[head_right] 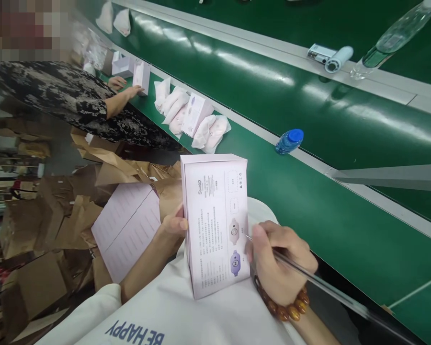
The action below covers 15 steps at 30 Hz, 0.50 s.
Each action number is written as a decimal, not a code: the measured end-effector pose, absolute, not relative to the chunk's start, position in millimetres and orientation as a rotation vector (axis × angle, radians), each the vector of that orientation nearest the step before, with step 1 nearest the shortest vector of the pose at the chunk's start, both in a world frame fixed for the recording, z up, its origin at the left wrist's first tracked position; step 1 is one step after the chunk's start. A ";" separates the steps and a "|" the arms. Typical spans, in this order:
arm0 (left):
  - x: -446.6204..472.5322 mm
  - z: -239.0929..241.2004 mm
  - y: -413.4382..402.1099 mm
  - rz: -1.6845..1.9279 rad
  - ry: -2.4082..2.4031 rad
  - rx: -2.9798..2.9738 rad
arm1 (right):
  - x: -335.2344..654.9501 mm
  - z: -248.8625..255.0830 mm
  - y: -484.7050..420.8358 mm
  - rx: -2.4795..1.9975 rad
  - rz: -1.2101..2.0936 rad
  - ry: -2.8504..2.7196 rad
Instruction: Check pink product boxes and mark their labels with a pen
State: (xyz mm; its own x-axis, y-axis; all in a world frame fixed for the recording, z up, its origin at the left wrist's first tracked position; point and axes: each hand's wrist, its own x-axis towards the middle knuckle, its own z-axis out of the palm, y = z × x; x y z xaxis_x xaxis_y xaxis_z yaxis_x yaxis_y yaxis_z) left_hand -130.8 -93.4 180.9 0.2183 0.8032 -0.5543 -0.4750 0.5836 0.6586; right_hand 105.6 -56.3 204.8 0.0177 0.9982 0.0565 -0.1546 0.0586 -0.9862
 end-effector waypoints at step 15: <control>-136.2 55.9 19.7 0.938 1.258 0.219 | 140.1 29.2 1.7 -1.821 1.089 -0.857</control>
State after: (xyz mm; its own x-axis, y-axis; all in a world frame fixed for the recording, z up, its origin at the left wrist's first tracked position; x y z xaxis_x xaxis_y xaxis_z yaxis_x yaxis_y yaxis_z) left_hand -136.2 19.7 55.9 0.0056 0.7031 -0.7111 -0.4805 0.6255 0.6147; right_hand 140.1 1.7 29.2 0.3920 0.8527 -0.3453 0.1353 -0.4247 -0.8952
